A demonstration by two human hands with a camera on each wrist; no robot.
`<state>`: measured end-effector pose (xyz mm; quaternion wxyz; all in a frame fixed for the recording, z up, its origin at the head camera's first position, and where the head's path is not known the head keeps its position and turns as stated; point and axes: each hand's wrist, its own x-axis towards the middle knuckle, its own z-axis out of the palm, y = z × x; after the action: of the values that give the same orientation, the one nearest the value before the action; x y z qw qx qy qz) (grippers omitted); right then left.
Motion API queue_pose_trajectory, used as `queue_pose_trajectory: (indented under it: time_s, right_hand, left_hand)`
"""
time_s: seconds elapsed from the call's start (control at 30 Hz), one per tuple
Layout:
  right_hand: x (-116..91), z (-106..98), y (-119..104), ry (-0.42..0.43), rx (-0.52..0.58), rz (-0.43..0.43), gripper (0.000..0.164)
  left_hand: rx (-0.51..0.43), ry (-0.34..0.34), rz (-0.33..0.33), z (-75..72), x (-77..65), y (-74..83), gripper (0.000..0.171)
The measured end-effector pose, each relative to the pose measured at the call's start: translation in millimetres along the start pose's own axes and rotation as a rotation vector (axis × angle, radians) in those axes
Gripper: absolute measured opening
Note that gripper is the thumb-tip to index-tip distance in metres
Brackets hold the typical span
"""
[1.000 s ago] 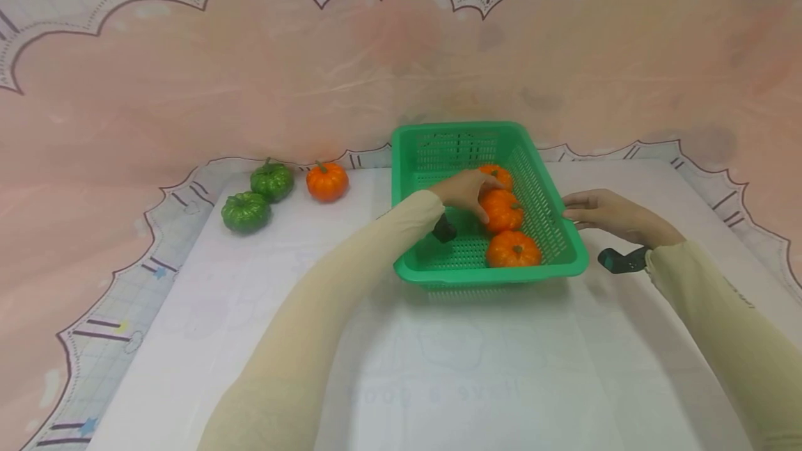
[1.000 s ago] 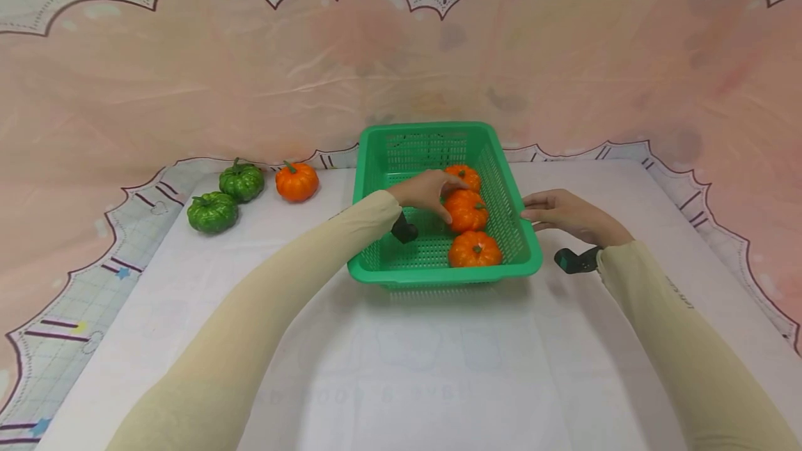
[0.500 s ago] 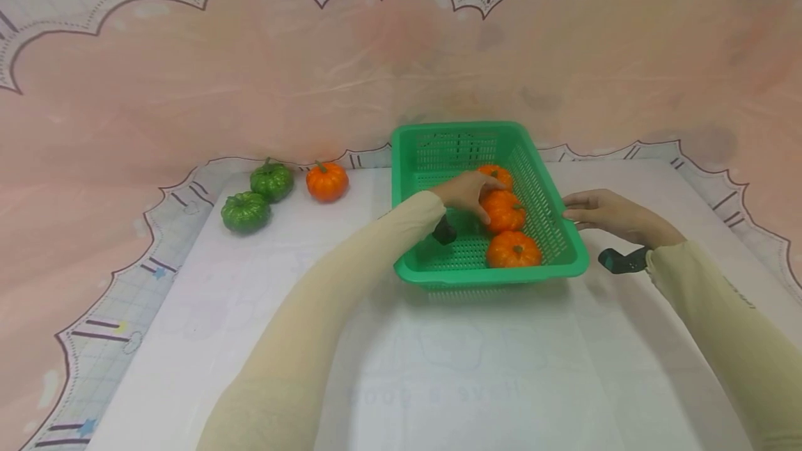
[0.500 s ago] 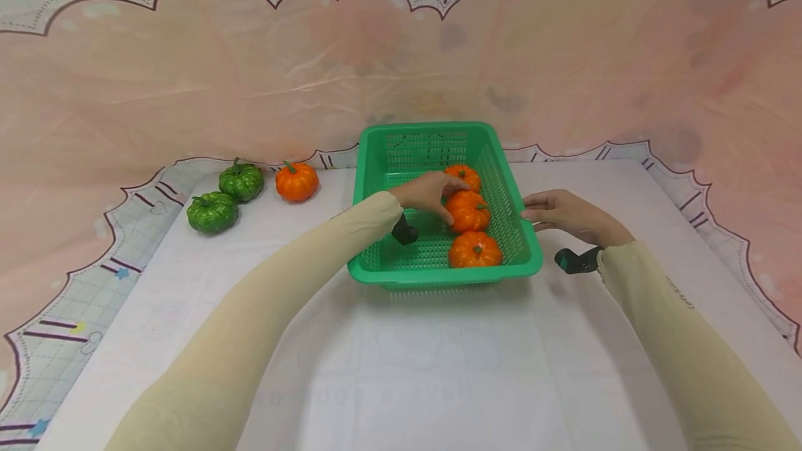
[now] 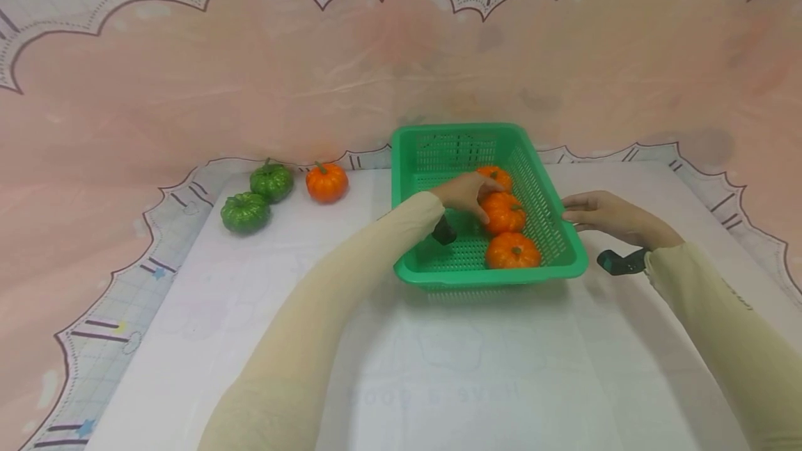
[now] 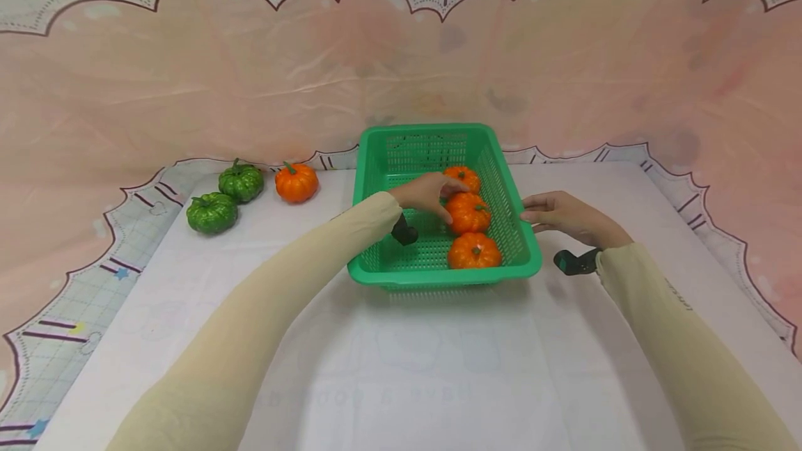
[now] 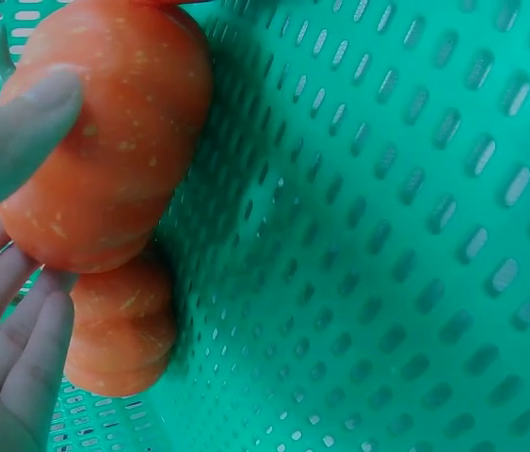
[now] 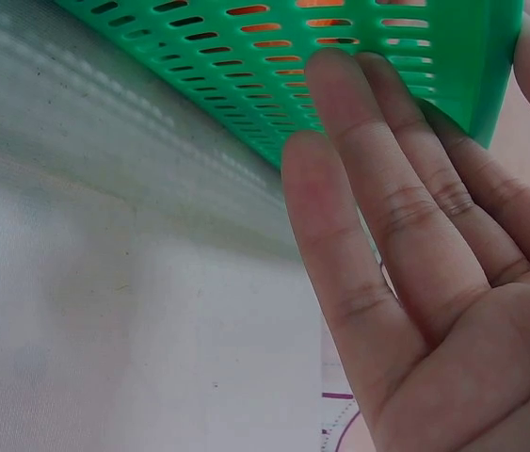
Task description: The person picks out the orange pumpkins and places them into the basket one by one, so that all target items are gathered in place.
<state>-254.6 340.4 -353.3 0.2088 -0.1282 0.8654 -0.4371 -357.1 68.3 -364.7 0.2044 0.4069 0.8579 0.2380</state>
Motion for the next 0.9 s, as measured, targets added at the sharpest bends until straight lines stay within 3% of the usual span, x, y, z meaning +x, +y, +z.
queue_pose_trajectory:
  time_s: [0.37, 0.73, 0.9]
  right_hand:
    - [-2.1, 3.2, -7.1, 0.016, -0.02, 0.057, 0.056]
    - [-1.7, 3.3, -6.6, 0.013, -0.033, 0.051, 0.057]
    - [-1.5, 2.6, -5.7, 0.014, -0.029, 0.045, 0.057]
  left_hand:
    - [-0.001, 0.006, -0.004, 0.6, 0.2, -2.2, 0.071]
    - [0.013, 0.015, -0.04, 1.3, -0.2, -0.2, 0.068]
    - [-0.033, 0.015, -0.044, 1.8, 0.4, -1.1, 0.068]
